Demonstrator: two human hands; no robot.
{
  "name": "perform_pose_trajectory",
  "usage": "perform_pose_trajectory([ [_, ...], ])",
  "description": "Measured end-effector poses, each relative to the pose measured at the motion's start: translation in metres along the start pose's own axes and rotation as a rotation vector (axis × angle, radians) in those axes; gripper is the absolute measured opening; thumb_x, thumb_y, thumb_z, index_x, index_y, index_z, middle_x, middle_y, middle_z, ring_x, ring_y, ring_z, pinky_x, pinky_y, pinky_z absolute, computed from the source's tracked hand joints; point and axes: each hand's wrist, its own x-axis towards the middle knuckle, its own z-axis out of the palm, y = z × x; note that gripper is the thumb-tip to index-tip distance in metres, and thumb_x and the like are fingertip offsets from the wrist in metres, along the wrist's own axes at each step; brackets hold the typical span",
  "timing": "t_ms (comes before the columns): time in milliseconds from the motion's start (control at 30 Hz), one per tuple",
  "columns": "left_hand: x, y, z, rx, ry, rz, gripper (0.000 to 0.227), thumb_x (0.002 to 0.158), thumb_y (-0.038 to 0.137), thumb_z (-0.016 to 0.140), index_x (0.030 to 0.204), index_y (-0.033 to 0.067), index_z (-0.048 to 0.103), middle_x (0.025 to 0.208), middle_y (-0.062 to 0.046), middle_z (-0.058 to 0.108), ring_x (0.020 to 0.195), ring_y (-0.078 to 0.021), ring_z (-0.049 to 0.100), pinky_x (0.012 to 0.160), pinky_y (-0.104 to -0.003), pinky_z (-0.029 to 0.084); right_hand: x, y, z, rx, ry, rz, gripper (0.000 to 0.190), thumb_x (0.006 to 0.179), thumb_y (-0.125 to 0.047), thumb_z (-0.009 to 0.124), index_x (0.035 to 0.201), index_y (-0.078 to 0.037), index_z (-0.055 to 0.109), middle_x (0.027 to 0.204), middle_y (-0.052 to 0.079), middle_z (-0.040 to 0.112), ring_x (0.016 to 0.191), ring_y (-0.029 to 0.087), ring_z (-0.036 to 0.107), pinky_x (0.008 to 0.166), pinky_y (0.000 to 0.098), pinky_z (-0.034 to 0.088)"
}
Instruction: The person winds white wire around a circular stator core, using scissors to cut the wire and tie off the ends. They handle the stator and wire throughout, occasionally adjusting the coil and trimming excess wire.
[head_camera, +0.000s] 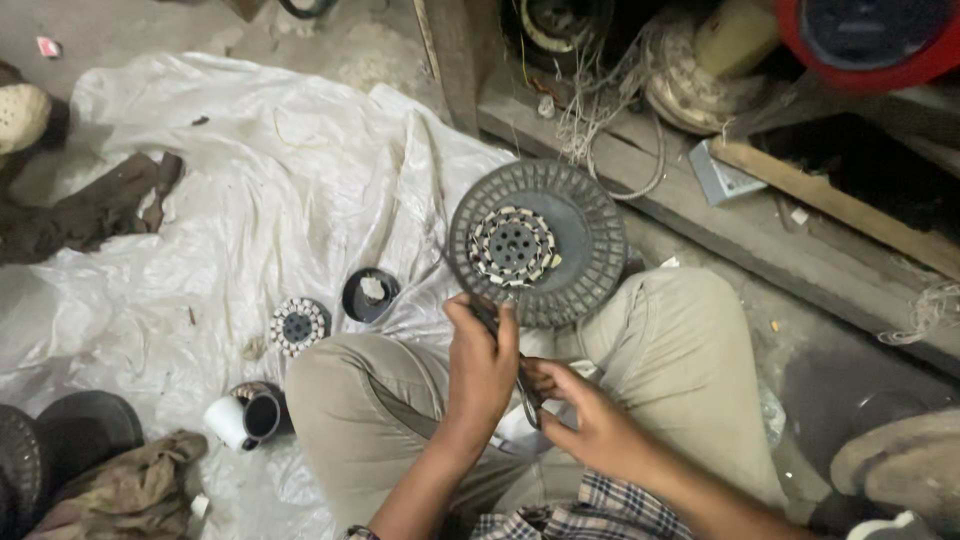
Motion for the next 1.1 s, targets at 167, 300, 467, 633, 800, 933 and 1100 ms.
perform_pose_trajectory([
  [167, 0.021, -0.031, -0.007, 0.143, -0.081, 0.156, 0.031, 0.113, 0.024, 0.039, 0.119, 0.0054, 0.062, 0.100, -0.019, 0.070, 0.091, -0.0382, 0.070, 0.079, -0.045, 0.053, 0.020, 0.032, -0.021, 0.265, -0.107, 0.244, 0.037, 0.092, -0.015, 0.077, 0.117, -0.004, 0.052, 0.091, 0.003, 0.057, 0.085, 0.013, 0.057, 0.077, 0.0299, 0.048],
  [300, 0.073, -0.058, -0.020, 0.340, 0.129, 0.357, 0.036, 0.101, 0.034, 0.062, 0.115, 0.0003, 0.061, 0.102, -0.019, 0.069, 0.092, -0.0385, 0.067, 0.077, -0.046, 0.051, 0.019, 0.031, -0.032, 0.645, -0.110, 0.266, 0.050, 0.091, -0.045, 0.072, 0.116, -0.007, 0.052, 0.088, 0.001, 0.051, 0.082, 0.013, 0.053, 0.075, 0.0299, 0.047],
  [467, 0.083, -0.078, -0.009, 0.431, -0.020, 0.243, 0.032, 0.094, 0.034, 0.072, 0.104, 0.0042, 0.067, 0.095, -0.015, 0.069, 0.087, -0.0356, 0.065, 0.074, -0.045, 0.050, 0.021, 0.023, -0.031, 0.899, -0.323, 0.324, 0.074, 0.086, -0.074, 0.060, 0.117, -0.009, 0.049, 0.092, 0.000, 0.045, 0.091, 0.015, 0.049, 0.086, 0.0314, 0.044],
  [633, 0.095, -0.083, -0.027, 0.215, -0.119, 0.022, 0.016, 0.104, 0.025, 0.064, 0.103, 0.0096, 0.070, 0.098, -0.009, 0.071, 0.082, -0.0270, 0.067, 0.073, -0.038, 0.051, 0.025, 0.023, -0.025, 0.834, -0.375, 0.415, 0.076, 0.084, -0.081, 0.053, 0.114, -0.011, 0.047, 0.091, 0.000, 0.043, 0.091, 0.016, 0.049, 0.086, 0.0311, 0.042],
  [800, 0.105, -0.080, -0.025, 0.175, 0.019, 0.258, 0.012, 0.102, 0.014, 0.066, 0.099, 0.0026, 0.068, 0.104, -0.012, 0.064, 0.088, -0.0275, 0.065, 0.075, -0.037, 0.051, 0.032, 0.031, -0.016, 0.846, -0.373, 0.443, 0.076, 0.084, -0.081, 0.054, 0.113, -0.010, 0.047, 0.091, -0.001, 0.041, 0.088, 0.014, 0.045, 0.084, 0.0303, 0.041],
  [933, 0.109, -0.078, -0.020, 0.122, 0.045, 0.367, 0.011, 0.099, 0.011, 0.068, 0.098, 0.0000, 0.066, 0.109, -0.011, 0.064, 0.098, -0.0277, 0.065, 0.086, -0.036, 0.051, 0.041, 0.031, -0.017, 0.892, -0.292, 0.455, 0.074, 0.084, -0.081, 0.053, 0.108, -0.011, 0.046, 0.086, -0.002, 0.039, 0.082, 0.015, 0.043, 0.078, 0.0290, 0.039],
  [1100, 0.109, -0.083, -0.012, -0.033, -0.008, 0.286, 0.007, 0.102, 0.005, 0.063, 0.101, -0.0016, 0.066, 0.113, -0.010, 0.063, 0.104, -0.0243, 0.065, 0.091, -0.032, 0.051, 0.046, 0.038, -0.017, 0.968, -0.231, 0.443, 0.069, 0.086, -0.078, 0.052, 0.103, -0.011, 0.045, 0.081, -0.002, 0.037, 0.076, 0.014, 0.042, 0.074, 0.0287, 0.039],
])
